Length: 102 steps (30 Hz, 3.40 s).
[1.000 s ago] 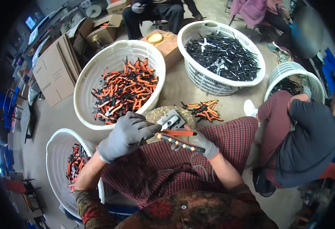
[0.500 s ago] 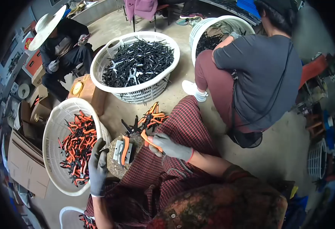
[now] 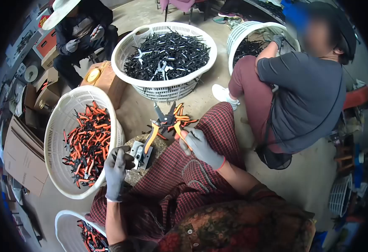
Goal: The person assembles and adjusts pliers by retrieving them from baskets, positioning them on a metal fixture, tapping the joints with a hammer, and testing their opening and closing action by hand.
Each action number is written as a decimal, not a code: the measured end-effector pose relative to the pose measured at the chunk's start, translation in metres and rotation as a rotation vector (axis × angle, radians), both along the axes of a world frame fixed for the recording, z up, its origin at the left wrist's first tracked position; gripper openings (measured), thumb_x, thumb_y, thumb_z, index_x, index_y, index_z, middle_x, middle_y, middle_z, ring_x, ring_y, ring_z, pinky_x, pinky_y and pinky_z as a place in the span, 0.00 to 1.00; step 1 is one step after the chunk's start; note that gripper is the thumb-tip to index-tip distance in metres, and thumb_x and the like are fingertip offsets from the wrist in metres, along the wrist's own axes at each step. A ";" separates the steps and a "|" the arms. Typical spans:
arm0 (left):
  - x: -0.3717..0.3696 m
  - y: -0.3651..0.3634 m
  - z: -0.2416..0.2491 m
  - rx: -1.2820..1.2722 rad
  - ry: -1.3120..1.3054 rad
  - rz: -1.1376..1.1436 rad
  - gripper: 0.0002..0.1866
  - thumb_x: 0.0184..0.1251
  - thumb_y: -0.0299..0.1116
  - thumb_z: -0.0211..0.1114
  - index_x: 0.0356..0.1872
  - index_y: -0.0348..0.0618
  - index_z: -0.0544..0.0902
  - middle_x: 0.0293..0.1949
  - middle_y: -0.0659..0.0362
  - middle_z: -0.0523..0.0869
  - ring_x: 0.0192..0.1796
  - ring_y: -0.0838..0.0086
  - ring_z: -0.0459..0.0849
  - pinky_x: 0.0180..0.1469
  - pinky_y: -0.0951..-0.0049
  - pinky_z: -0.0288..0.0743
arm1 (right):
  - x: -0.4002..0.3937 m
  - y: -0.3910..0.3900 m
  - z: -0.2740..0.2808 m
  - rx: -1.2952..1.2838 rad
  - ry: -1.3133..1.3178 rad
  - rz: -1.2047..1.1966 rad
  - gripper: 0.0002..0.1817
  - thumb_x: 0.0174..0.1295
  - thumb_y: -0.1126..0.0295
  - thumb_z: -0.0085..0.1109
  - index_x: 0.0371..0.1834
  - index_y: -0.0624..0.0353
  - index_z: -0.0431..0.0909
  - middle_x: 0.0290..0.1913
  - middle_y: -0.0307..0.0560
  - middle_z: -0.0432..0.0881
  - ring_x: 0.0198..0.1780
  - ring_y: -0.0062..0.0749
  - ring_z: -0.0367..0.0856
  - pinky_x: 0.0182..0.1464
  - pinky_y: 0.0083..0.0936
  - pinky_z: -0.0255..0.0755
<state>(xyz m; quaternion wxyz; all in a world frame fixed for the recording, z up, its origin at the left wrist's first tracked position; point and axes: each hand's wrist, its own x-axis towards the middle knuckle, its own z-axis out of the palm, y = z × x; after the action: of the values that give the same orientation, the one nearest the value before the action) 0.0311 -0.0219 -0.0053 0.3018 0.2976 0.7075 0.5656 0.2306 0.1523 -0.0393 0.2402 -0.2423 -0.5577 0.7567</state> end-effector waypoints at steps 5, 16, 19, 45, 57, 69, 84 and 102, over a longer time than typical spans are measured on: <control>0.034 0.005 0.008 -0.196 -0.253 -0.308 0.27 0.71 0.53 0.48 0.41 0.33 0.77 0.20 0.58 0.79 0.15 0.77 0.76 0.19 0.81 0.71 | -0.010 -0.023 -0.014 -0.162 0.159 -0.065 0.14 0.71 0.65 0.41 0.36 0.65 0.73 0.17 0.37 0.70 0.13 0.16 0.65 0.17 0.13 0.61; 0.058 0.007 -0.023 -0.091 -0.237 -0.612 0.21 0.74 0.44 0.46 0.34 0.33 0.76 0.17 0.58 0.77 0.16 0.76 0.75 0.19 0.76 0.70 | -0.040 -0.071 -0.014 -0.198 0.201 0.124 0.15 0.68 0.65 0.49 0.53 0.62 0.72 0.39 0.32 0.75 0.35 0.10 0.71 0.31 0.13 0.65; 0.031 0.003 -0.019 -0.276 -0.257 -0.737 0.14 0.68 0.37 0.54 0.40 0.34 0.78 0.20 0.59 0.80 0.21 0.75 0.80 0.26 0.76 0.75 | -0.038 -0.052 -0.003 -0.144 0.023 0.347 0.21 0.70 0.63 0.44 0.61 0.63 0.66 0.47 0.43 0.77 0.45 0.21 0.76 0.45 0.20 0.70; -0.071 -0.029 0.016 0.195 -0.272 -0.247 0.29 0.69 0.49 0.55 0.63 0.37 0.67 0.46 0.58 0.81 0.46 0.78 0.80 0.51 0.76 0.72 | -0.066 -0.054 0.023 -0.546 0.232 0.409 0.35 0.65 0.40 0.41 0.54 0.67 0.68 0.38 0.49 0.77 0.39 0.36 0.78 0.39 0.30 0.72; 0.000 -0.012 0.017 0.426 -0.572 -0.511 0.42 0.52 0.48 0.69 0.64 0.34 0.63 0.45 0.50 0.81 0.48 0.62 0.81 0.56 0.63 0.73 | -0.056 -0.095 0.034 -0.736 0.144 0.674 0.34 0.65 0.41 0.42 0.51 0.67 0.69 0.28 0.47 0.73 0.27 0.35 0.73 0.27 0.27 0.68; -0.053 -0.010 -0.023 0.785 -1.016 -0.005 0.32 0.67 0.52 0.55 0.61 0.35 0.67 0.59 0.48 0.73 0.61 0.61 0.72 0.66 0.61 0.61 | -0.060 -0.085 0.013 -0.695 0.135 0.707 0.32 0.66 0.43 0.41 0.50 0.68 0.70 0.30 0.48 0.79 0.28 0.34 0.80 0.29 0.26 0.74; -0.089 -0.044 -0.015 0.764 -0.970 0.112 0.22 0.71 0.40 0.50 0.57 0.31 0.68 0.52 0.48 0.78 0.51 0.61 0.78 0.58 0.59 0.72 | -0.094 -0.055 0.000 1.038 -0.553 0.261 0.23 0.65 0.52 0.49 0.39 0.66 0.75 0.25 0.54 0.80 0.27 0.49 0.81 0.32 0.39 0.73; -0.025 -0.009 -0.034 0.322 -0.679 -0.186 0.25 0.72 0.46 0.50 0.56 0.33 0.70 0.43 0.55 0.82 0.43 0.69 0.81 0.50 0.69 0.75 | -0.071 -0.063 -0.021 -0.486 -0.004 0.806 0.33 0.67 0.41 0.37 0.49 0.66 0.71 0.33 0.47 0.79 0.33 0.30 0.81 0.34 0.24 0.78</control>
<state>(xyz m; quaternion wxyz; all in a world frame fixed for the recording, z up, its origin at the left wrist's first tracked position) 0.0056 -0.0313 -0.0394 0.5183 0.1998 0.4394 0.7059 0.1594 0.0894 -0.0599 -0.1376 -0.0573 -0.4144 0.8978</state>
